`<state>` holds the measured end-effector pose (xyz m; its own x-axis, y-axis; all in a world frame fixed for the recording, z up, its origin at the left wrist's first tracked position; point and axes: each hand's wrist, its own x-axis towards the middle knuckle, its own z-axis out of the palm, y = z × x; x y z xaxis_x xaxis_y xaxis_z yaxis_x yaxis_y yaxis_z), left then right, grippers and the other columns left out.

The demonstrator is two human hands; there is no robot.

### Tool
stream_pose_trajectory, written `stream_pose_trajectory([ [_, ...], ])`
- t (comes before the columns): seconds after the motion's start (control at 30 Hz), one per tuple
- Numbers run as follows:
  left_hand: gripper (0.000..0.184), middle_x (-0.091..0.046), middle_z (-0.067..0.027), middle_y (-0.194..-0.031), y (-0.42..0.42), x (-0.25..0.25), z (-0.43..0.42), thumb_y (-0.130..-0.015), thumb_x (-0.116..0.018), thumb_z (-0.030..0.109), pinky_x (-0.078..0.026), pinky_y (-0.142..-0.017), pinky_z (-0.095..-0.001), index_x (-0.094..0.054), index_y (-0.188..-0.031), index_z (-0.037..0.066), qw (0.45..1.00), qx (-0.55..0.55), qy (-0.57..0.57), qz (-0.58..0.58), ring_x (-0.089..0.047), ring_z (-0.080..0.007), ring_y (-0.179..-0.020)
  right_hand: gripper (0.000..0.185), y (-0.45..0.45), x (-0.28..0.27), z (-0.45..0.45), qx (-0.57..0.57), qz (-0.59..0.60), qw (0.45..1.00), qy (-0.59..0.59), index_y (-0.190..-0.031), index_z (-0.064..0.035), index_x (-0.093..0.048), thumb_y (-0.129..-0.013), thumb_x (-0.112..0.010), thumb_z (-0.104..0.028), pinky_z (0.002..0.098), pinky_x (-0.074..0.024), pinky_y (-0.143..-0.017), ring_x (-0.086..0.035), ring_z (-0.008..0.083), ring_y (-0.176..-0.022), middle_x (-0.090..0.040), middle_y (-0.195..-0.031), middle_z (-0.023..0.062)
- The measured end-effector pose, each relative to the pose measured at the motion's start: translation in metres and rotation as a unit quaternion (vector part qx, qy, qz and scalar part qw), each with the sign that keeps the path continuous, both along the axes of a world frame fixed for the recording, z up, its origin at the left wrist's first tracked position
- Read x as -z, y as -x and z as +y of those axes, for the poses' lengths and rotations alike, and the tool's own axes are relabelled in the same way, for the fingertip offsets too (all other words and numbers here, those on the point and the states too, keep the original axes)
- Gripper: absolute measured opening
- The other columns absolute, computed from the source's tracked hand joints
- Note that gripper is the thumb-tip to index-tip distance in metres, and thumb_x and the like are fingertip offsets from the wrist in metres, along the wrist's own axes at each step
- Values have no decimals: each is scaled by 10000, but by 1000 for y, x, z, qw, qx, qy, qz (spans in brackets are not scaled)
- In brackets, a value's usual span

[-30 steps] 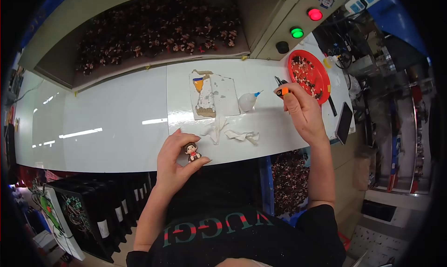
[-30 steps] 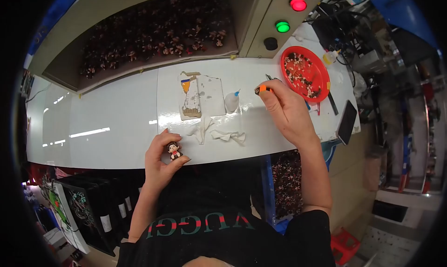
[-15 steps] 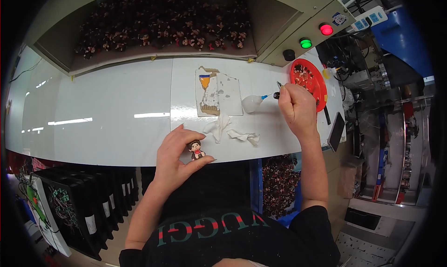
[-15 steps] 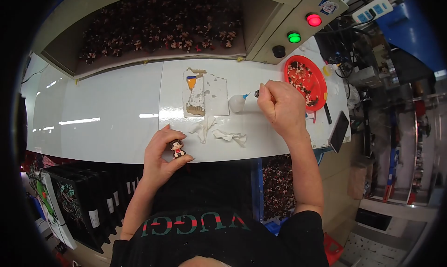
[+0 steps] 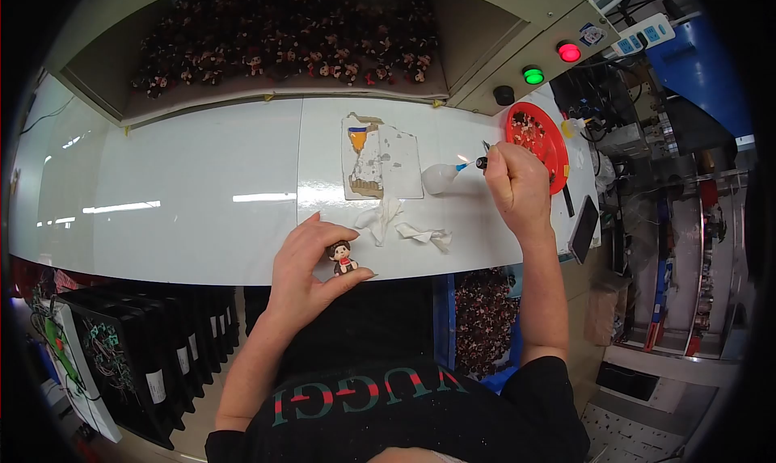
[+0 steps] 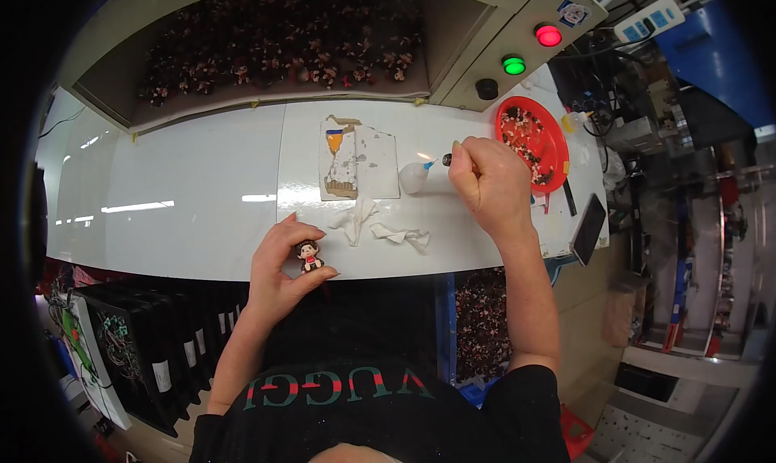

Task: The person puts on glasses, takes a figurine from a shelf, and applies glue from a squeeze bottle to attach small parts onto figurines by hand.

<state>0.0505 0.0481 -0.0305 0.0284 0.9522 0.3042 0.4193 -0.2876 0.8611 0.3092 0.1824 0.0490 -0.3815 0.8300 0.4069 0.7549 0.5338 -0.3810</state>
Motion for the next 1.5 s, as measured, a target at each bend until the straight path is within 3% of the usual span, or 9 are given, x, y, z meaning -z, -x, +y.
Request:
stream_pose_trajectory([
  [0.17,427,-651,-75,-917,0,0,0,-675,-827,278,-398,-1037,-483,-625,-991,75,1000,1,2,0,-618,-278,-897,269,0,1,1,3,-1,1000,8,-668,-12,-519,-871,-556,-183,383,-382,-534,-459,286,-557,-459,-596,128],
  [0.27,448,-642,-66,-957,2,3,-1,-655,-830,202,-339,-1085,-491,-605,-1018,69,1000,15,11,-6,-607,-245,-924,271,-1,3,0,4,4,1000,10,-669,-11,-514,-874,-553,-185,382,-381,-534,-458,289,-558,-458,-600,131],
  [1.07,437,-643,-86,-922,1,0,-1,-650,-836,243,-373,-1058,-483,-613,-978,60,1000,4,3,0,-609,-289,-908,245,-9,9,2,-9,39,999,32,-729,-17,-565,-887,-549,-204,385,-417,-585,-515,310,-625,-529,-672,142],
  [1.13,448,-642,-85,-932,1,1,-3,-636,-839,236,-364,-1063,-492,-609,-975,56,1000,1,14,3,-606,-286,-923,234,-26,17,-6,16,72,997,-1,-790,-17,-595,-899,-546,-217,369,-438,-618,-550,294,-661,-570,-718,136],
  [1.23,461,-642,-79,-943,-3,4,-5,-622,-843,239,-354,-1065,-508,-605,-971,52,1000,9,20,-10,-606,-279,-932,244,-65,27,-35,202,192,956,88,-919,-18,-618,-926,-535,-247,339,-463,-681,-598,254,-732,-622,-793,133],
  [1.27,465,-642,-76,-946,-2,4,-4,-619,-844,243,-352,-1064,-514,-605,-969,52,1000,2,22,-12,-607,-276,-933,297,-87,38,-40,247,185,948,72,-1017,-28,-610,-965,-484,-291,326,-469,-707,-622,228,-779,-642,-835,142],
  [1.37,474,-639,-75,-959,-1,2,-2,-619,-845,254,-352,-1059,-524,-602,-973,55,999,26,28,7,-607,-275,-937,383,-142,50,-54,410,136,898,86,-1112,-27,-588,-999,-397,-339,385,-477,-755,-639,305,-852,-647,-909,173],
  [1.43,478,-640,-72,-960,-1,3,0,-628,-846,270,-364,-1052,-511,-602,-982,62,999,38,8,29,-610,-274,-942,357,-190,76,-55,401,61,913,46,-1118,-4,-579,-992,-423,-299,416,-458,-810,-603,374,-935,-618,-981,246],
  [1.5,463,-643,-73,-953,0,2,3,-648,-840,276,-382,-1040,-495,-601,-986,68,998,43,4,35,-613,-279,-945,357,-209,93,-48,385,7,923,1,-1125,29,-579,-984,-449,-272,423,-452,-844,-584,379,-952,-605,-983,242],
])
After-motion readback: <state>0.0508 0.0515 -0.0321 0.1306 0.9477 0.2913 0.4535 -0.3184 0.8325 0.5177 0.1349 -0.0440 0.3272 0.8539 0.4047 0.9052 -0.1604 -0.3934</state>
